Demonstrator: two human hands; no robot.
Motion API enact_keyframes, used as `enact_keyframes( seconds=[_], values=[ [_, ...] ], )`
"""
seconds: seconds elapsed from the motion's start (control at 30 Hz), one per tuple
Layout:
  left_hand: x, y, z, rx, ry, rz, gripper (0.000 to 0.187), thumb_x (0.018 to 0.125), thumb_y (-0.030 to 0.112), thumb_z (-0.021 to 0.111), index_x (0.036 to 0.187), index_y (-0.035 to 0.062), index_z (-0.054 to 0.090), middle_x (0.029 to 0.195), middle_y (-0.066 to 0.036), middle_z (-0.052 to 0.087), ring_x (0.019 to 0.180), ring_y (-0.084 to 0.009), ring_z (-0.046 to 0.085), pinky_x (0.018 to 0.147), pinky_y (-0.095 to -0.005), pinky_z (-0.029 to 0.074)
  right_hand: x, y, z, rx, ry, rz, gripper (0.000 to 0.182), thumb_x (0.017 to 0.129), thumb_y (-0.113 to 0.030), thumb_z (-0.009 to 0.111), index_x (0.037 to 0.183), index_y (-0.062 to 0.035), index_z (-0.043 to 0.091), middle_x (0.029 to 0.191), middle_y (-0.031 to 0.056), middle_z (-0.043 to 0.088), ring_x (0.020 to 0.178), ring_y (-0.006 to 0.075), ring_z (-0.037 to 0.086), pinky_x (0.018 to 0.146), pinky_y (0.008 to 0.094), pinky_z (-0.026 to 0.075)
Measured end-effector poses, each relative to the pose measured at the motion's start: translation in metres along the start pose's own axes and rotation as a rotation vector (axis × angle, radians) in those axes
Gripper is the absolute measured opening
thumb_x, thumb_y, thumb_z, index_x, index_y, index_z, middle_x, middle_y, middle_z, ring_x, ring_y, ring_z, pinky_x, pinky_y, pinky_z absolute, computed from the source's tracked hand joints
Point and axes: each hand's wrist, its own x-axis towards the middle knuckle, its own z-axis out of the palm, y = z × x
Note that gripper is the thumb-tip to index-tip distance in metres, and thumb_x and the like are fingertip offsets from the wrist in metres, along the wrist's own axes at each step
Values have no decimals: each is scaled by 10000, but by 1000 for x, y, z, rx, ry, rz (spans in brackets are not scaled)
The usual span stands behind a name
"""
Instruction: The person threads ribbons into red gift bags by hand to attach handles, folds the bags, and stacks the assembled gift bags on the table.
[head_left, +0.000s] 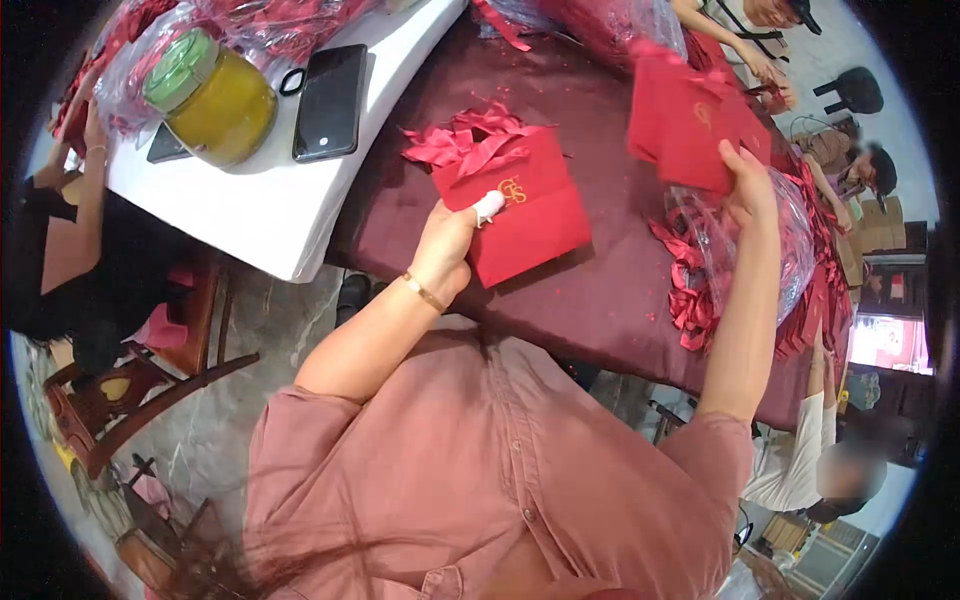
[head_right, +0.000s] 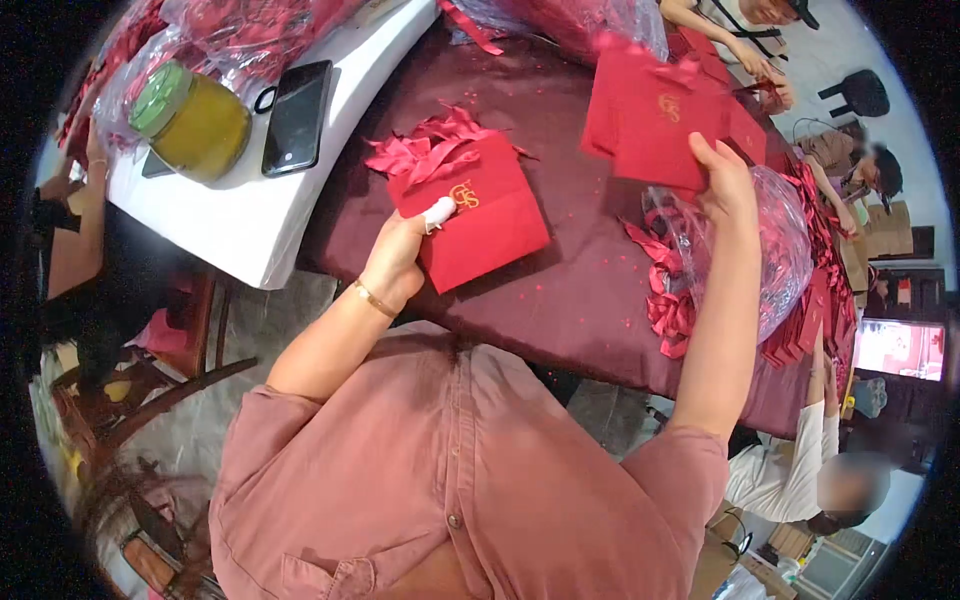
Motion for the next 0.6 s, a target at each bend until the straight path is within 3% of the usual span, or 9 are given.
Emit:
enact_keyframes(
  seconds=[0.13,0.17,0.23,0.27,0.33,0.43,0.47,0.53,0.6],
  values=[
    [3,-5,1,4,1,10,331,856,61,684,1170,32,585,1078,-56,661,970,-176,626,848,-328,507,-56,8,65,74,-157,50,265,893,-167,657,1098,-3,629,1058,82,677,949,176,649,866,320,503],
    [0,-4,5,18,-9,51,309,874,83,665,1166,31,577,1078,-62,654,966,-184,628,847,-335,509,-54,39,75,109,-330,77,276,887,-167,659,1099,9,631,1047,74,678,915,158,642,849,300,493],
    [1,-5,3,33,-17,95,290,893,104,645,1162,29,570,1078,-67,648,961,-192,629,847,-341,511,-73,67,122,-139,-344,125,345,897,-187,646,1144,52,608,1042,82,681,896,141,634,840,294,488],
    [5,-8,-2,-41,7,-18,268,918,145,613,1154,28,563,1080,-71,638,955,-200,630,846,-350,512,-71,88,131,-63,-302,195,357,897,-191,647,1154,53,603,1054,99,678,898,154,639,845,295,492],
    [6,-6,-3,-83,70,-141,297,979,272,526,1137,22,547,1091,-81,616,952,-215,633,856,-369,514,-73,85,136,-34,-304,187,357,894,-187,650,1156,51,603,1057,103,677,893,159,641,844,297,493],
    [5,-4,-11,-14,64,-62,307,980,302,533,1109,26,566,1067,-82,633,960,-219,637,872,-374,515,-68,81,126,22,-257,115,334,876,-166,672,1136,34,613,1069,88,671,953,158,628,878,309,482],
    [7,-1,-10,-63,52,-132,289,979,304,535,1086,40,589,1046,-79,654,964,-217,643,876,-371,521,-51,90,101,87,-283,88,265,889,-165,660,1115,-33,617,1088,55,664,998,151,628,852,292,498],
    [2,10,-9,-169,12,-238,281,978,302,540,1083,50,605,1044,-77,669,954,-209,649,875,-364,526,-49,61,85,540,-254,119,323,919,-194,634,1184,-17,583,1132,83,654,1073,215,615,960,376,487],
    [1,17,-2,-241,1,-279,304,980,313,534,1107,45,600,1075,-82,667,950,-202,653,879,-358,531,-32,66,49,533,-103,137,347,924,-200,630,1211,-15,565,1170,89,636,1090,241,609,998,430,463]
  ],
)
